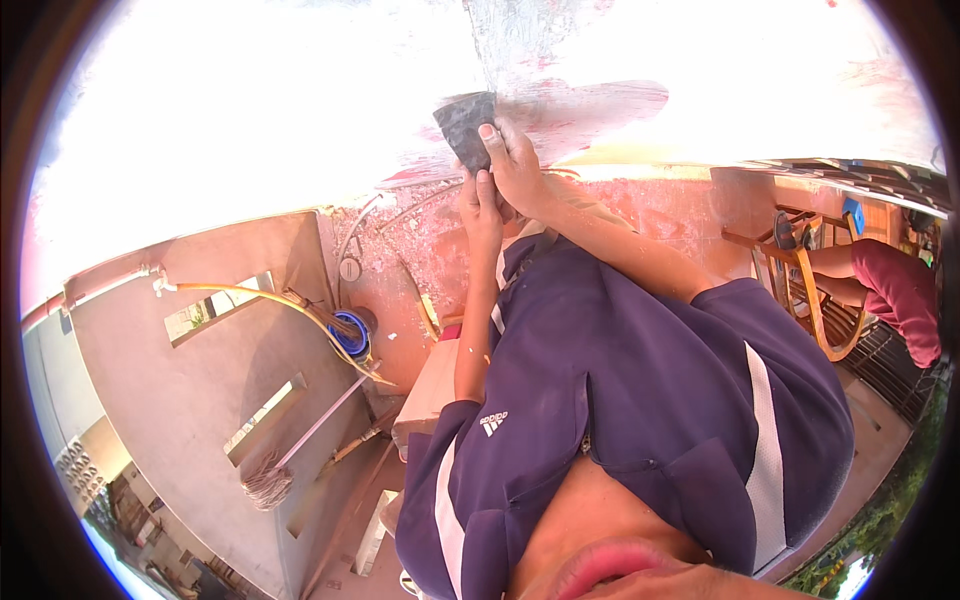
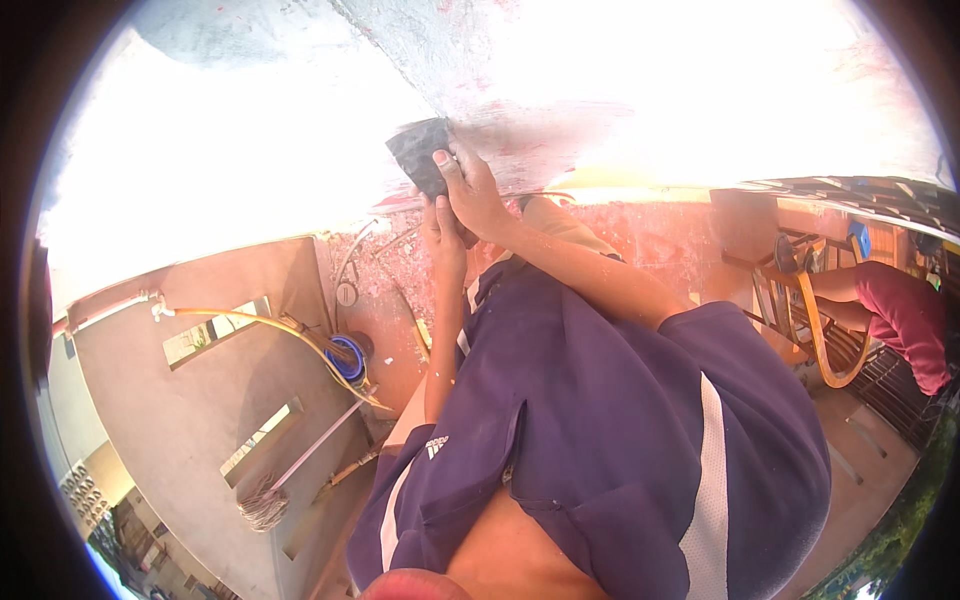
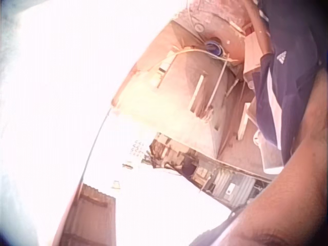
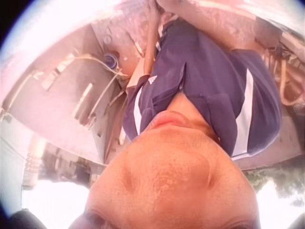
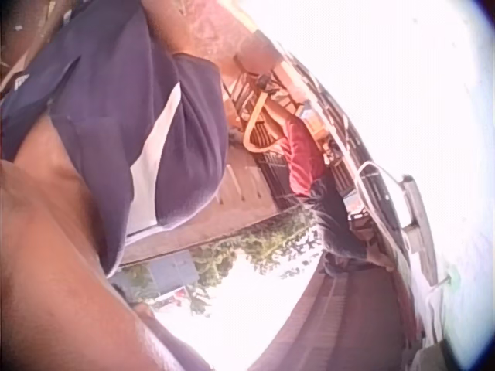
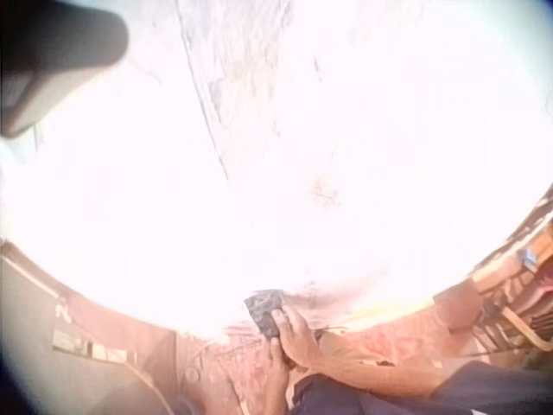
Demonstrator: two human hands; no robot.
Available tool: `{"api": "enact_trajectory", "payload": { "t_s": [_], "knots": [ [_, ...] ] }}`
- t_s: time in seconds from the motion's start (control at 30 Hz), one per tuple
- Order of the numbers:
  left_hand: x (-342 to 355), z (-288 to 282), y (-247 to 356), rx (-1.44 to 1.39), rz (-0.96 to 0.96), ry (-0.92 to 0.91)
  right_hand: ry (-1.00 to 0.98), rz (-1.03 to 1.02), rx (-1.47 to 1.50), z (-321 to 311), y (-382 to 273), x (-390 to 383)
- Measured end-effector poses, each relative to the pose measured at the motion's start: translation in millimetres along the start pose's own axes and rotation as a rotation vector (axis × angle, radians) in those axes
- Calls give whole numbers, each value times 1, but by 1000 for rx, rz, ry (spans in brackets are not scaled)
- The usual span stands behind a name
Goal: The person applies a grey plaster-like material to a ceiling using a trowel, smoothing the surface in repeated strokes. The person works on a large area of the ceiling, moving the trowel back and forth to spread and level the material.
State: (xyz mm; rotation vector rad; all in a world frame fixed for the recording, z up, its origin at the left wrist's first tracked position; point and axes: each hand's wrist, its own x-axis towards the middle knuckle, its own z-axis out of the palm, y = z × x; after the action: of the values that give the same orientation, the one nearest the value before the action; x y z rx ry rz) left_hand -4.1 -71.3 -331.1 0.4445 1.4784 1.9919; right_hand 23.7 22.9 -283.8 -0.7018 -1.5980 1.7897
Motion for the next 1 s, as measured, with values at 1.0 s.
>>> {"api": "enact_trajectory", "payload": {
  "t_s": [1.0],
  "knots": [
    [-7,-2,11,156,20,57,18,15,231,10,-13,-5]
  ]
}}
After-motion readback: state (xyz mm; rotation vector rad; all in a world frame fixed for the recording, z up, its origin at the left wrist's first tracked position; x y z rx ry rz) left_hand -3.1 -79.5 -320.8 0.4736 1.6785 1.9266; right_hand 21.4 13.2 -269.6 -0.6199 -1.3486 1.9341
